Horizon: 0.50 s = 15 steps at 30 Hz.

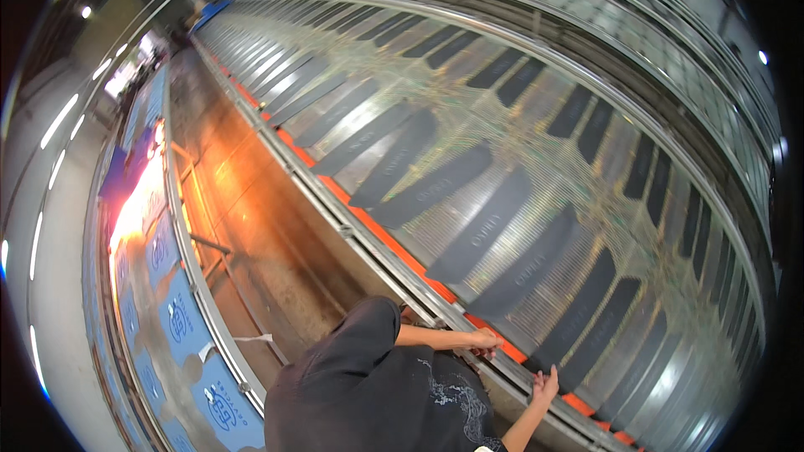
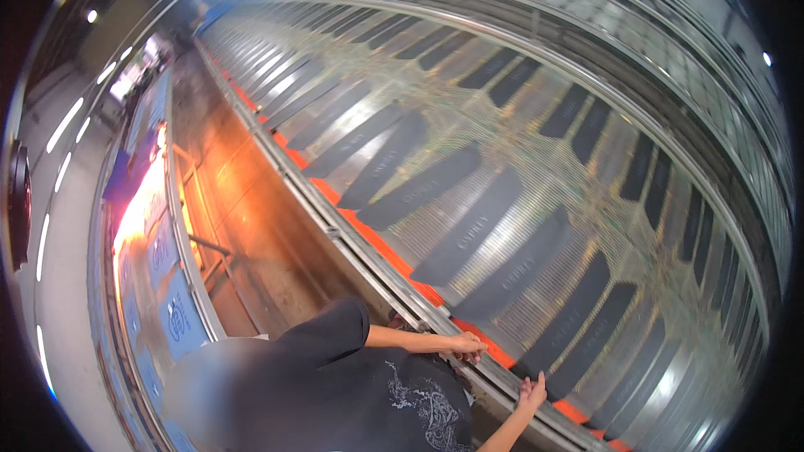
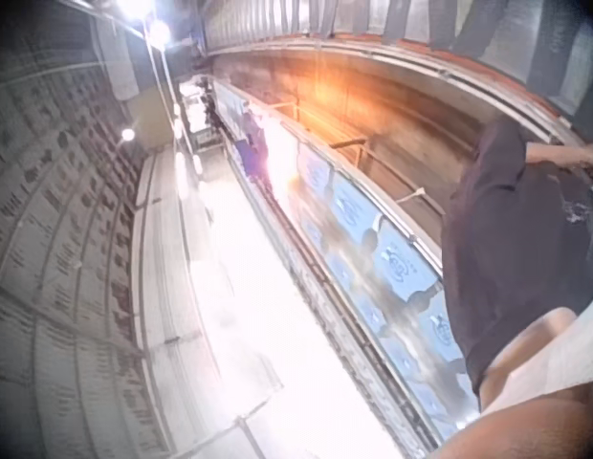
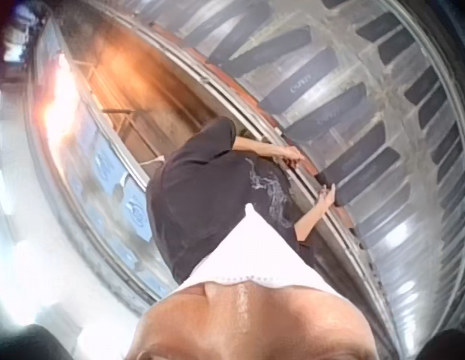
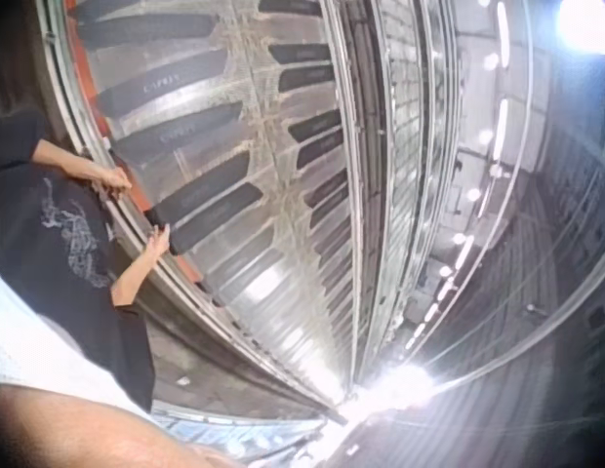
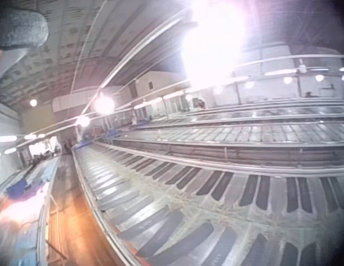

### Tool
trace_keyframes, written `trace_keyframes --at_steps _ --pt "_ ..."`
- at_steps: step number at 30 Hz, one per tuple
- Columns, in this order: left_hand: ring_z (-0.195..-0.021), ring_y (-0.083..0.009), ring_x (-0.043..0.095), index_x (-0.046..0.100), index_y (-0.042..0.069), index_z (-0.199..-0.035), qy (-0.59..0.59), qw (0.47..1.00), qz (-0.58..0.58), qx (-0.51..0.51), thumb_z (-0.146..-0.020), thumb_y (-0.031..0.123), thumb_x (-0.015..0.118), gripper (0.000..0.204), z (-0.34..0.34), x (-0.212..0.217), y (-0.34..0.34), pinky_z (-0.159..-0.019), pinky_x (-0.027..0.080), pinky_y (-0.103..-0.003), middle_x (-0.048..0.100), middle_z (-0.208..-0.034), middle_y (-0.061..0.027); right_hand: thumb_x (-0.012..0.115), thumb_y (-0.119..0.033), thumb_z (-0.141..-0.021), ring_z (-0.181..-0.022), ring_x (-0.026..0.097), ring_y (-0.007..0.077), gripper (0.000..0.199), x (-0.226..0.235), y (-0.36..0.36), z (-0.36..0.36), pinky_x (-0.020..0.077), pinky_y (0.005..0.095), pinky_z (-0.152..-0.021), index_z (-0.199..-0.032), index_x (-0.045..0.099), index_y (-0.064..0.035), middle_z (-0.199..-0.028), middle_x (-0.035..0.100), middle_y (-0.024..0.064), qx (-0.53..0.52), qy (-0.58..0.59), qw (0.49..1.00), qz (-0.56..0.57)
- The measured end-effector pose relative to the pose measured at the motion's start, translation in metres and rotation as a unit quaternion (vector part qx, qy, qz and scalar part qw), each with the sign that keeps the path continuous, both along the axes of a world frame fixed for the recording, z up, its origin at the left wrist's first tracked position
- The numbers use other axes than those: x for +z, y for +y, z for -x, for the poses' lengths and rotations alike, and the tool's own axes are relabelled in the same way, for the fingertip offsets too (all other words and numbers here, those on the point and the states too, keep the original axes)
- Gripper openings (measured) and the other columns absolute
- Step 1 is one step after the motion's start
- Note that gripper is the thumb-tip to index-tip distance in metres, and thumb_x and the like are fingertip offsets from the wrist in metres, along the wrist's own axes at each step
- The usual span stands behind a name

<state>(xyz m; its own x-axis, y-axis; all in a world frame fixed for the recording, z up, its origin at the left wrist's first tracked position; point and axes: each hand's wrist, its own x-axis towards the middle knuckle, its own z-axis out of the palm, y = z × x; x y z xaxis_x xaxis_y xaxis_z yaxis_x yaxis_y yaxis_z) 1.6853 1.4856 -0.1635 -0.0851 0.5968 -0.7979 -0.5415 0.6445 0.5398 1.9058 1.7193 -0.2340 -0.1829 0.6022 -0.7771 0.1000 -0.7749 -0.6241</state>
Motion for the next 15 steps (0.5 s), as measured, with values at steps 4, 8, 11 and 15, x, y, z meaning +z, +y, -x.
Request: trace_keyframes --at_steps 4,8,11,15 --pt "-0.054 -0.0071 0.05 0.059 0.011 -0.091 -0.031 0.998 0.016 0.06 -0.09 0.04 0.052 0.03 -0.068 0.0 0.058 -0.044 0.037 -0.024 0.064 -0.078 0.0016 0.062 -0.022 -0.088 -0.052 0.058 0.0216 0.027 -0.018 0.011 -0.001 0.0425 0.0294 -0.039 -0.081 0.048 0.0 -0.059 0.049 0.008 -0.065 0.037 0.996 0.047" --pt "-0.053 -0.0073 0.048 0.059 0.011 -0.096 -0.034 0.997 0.022 0.063 -0.09 0.042 0.053 0.032 -0.11 -0.015 0.09 -0.043 0.036 -0.024 0.064 -0.078 0.0004 0.056 -0.015 -0.09 -0.049 0.059 0.0329 0.031 -0.011 0.007 0.013 0.0554 0.0403 -0.043 -0.081 0.043 0.0117 -0.061 0.051 0.0159 -0.038 -0.07 0.997 -0.013" --pt "-0.055 -0.0075 0.052 0.061 0.01 -0.094 0.004 0.995 0.052 0.08 -0.089 0.039 0.053 0.03 -0.109 -0.006 0.099 -0.046 0.039 -0.026 0.065 -0.077 0.0004 0.053 -0.006 -0.087 -0.055 0.062 0.031 0.019 0.0 0.013 0.009 0.0583 0.0391 -0.048 -0.086 0.046 0.0107 -0.067 0.054 0.0161 -0.023 -0.07 0.997 0.017" --pt "-0.062 -0.0168 0.06 0.063 0.004 -0.088 0.212 0.963 0.05 0.159 -0.086 0.033 0.058 0.03 -0.106 -0.005 0.104 -0.056 0.048 -0.034 0.067 -0.075 -0.0045 0.048 0.0 -0.083 -0.055 0.062 0.0318 0.013 0.01 0.009 0.004 0.0578 0.0395 -0.05 -0.088 0.049 0.0123 -0.07 0.055 0.0179 -0.017 -0.02 0.997 0.07"
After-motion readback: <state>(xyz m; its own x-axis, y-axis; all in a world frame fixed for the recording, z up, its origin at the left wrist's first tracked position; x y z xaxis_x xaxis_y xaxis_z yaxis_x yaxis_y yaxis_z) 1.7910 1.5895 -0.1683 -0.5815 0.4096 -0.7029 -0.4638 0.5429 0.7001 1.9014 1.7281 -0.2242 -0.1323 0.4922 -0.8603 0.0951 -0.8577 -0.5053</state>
